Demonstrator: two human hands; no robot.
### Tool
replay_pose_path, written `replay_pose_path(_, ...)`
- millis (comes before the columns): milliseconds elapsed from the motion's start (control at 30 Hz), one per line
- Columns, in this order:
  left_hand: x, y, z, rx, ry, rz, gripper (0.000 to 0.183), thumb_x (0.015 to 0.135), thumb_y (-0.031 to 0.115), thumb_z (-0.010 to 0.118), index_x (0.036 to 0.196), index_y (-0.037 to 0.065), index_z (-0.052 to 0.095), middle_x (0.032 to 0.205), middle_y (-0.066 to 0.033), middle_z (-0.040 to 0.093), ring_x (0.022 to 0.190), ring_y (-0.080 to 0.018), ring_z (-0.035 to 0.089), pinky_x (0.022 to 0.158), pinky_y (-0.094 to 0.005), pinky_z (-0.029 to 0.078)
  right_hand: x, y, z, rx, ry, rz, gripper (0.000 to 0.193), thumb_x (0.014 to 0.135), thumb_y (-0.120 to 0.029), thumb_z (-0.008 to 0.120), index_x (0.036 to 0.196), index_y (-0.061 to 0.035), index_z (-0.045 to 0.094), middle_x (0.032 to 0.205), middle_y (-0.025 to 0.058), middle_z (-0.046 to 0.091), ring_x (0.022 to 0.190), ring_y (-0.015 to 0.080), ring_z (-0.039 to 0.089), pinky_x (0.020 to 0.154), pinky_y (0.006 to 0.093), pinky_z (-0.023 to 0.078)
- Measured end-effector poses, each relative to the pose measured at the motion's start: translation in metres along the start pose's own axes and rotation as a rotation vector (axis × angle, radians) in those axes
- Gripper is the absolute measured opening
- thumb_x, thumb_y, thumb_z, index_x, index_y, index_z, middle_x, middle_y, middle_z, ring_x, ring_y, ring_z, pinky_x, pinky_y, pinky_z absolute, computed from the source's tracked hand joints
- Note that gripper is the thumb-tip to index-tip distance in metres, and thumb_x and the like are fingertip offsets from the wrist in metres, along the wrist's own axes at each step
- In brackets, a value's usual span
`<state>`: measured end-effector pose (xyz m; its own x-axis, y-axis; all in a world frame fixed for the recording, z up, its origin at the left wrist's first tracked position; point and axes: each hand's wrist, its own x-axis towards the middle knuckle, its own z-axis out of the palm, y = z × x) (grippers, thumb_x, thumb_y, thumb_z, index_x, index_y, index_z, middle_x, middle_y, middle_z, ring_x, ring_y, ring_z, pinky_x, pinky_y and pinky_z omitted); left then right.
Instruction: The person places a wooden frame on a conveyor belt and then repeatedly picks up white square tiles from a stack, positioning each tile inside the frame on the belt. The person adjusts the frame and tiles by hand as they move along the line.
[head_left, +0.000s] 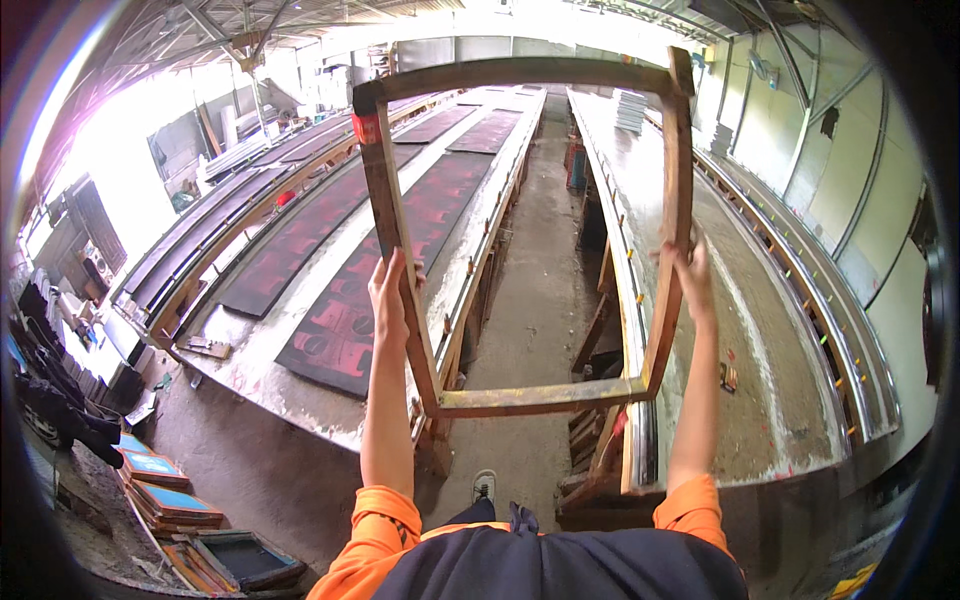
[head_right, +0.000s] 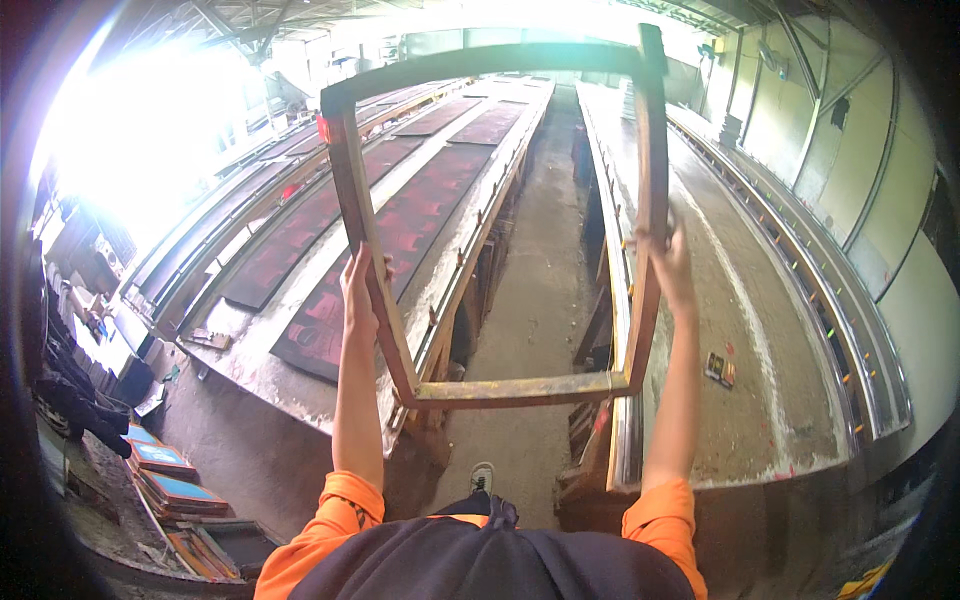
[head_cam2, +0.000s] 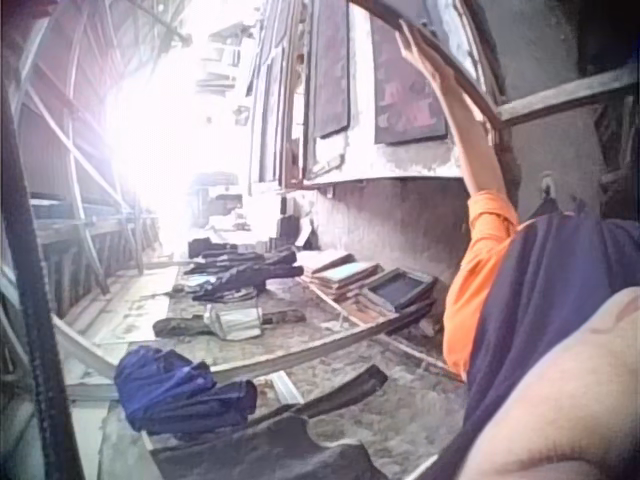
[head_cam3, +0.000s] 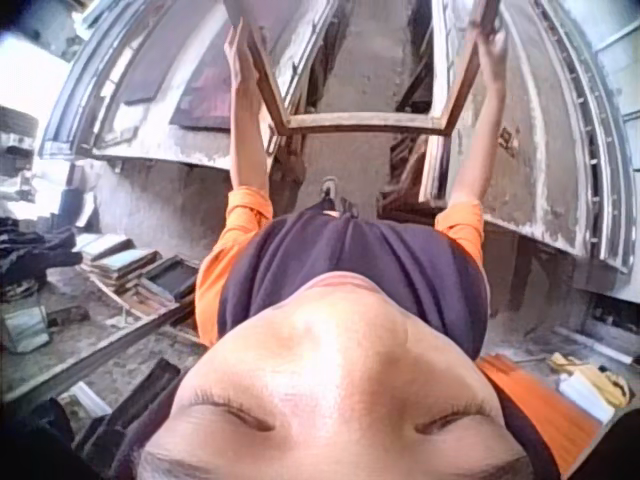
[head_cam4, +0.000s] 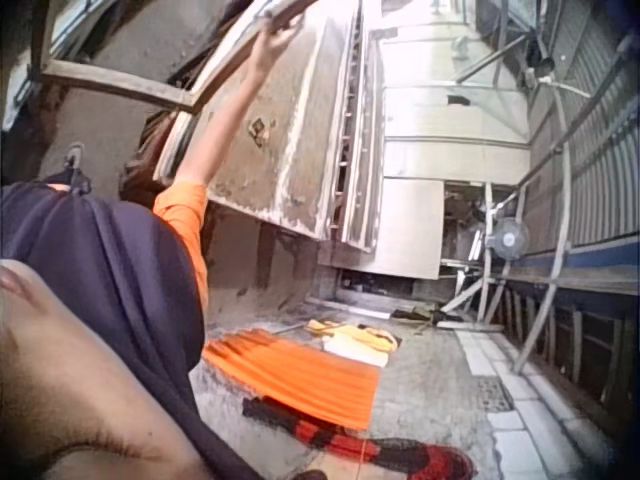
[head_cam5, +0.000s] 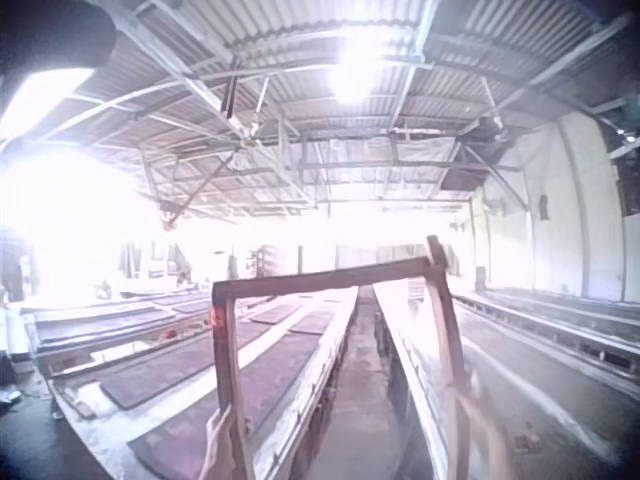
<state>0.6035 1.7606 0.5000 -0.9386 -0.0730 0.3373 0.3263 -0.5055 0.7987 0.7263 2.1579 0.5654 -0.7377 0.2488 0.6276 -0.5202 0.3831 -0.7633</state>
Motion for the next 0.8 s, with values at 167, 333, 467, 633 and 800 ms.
replay_pose_path(167, 0.104, -0.029, 0.030, 0.034, 0.067, -0.055, 0.037, 0.082, 0.042, 0.065, 0.087, 0.006, 0.057, 0.070, -0.0054, 0.061, 0.055, -0.0107, 0.056, 0.051, -0.0233, 0.043, 0.041, 0.085, 0.021, -0.176, 0.241, 0.127, 0.044, 0.084, -0.038, 0.063, 0.100, 0.0024, 0.056, 0.073, 0.0062, 0.060, 0.055, 0.0147, 0.061, 0.052, 0.0272, 0.050)
replay_pose_path(333, 0.199, -0.054, 0.062, 0.204, -0.054, 0.010, 0.050, 0.078, 0.039, 0.069, 0.110, 0.004, 0.054, 0.091, -0.0114, 0.062, 0.078, -0.0143, 0.060, 0.066, -0.0266, 0.047, 0.116, 0.133, 0.037, -0.310, 0.404, 0.176, 0.043, 0.087, -0.039, 0.058, 0.090, 0.0037, 0.058, 0.064, 0.0062, 0.057, 0.049, 0.0137, 0.059, 0.046, 0.0267, 0.047)
replay_pose_path(467, 0.233, -0.062, 0.093, 0.408, -0.282, 0.135, 0.078, 0.071, 0.036, 0.074, 0.131, 0.001, 0.040, 0.113, -0.0180, 0.057, 0.103, -0.0210, 0.055, 0.084, -0.0339, 0.046, 0.169, 0.178, 0.020, -0.289, 0.512, 0.216, 0.044, 0.086, -0.040, 0.058, 0.083, 0.0039, 0.058, 0.061, 0.0052, 0.055, 0.048, 0.0132, 0.057, 0.045, 0.0270, 0.046)
replay_pose_path(633, 0.304, -0.169, 0.098, 0.861, -0.086, 0.075, 0.066, 0.072, 0.035, 0.072, 0.127, 0.010, 0.046, 0.109, -0.0197, 0.060, 0.103, -0.0311, 0.058, 0.086, -0.0411, 0.045, 0.246, 0.226, 0.033, -0.137, 0.503, 0.235, 0.045, 0.083, -0.045, 0.060, 0.082, -0.0004, 0.056, 0.064, 0.0039, 0.054, 0.050, 0.0129, 0.056, 0.047, 0.0269, 0.045)
replay_pose_path(800, 0.354, -0.247, 0.153, 0.953, 0.236, -0.111, 0.047, 0.074, 0.035, 0.069, 0.111, 0.009, 0.057, 0.099, -0.0160, 0.065, 0.095, -0.0327, 0.061, 0.081, -0.0407, 0.045, 0.308, 0.316, 0.017, -0.240, 0.477, 0.320, 0.037, 0.080, -0.033, 0.066, 0.085, 0.0023, 0.057, 0.064, 0.0043, 0.055, 0.049, 0.0124, 0.056, 0.047, 0.0275, 0.045)
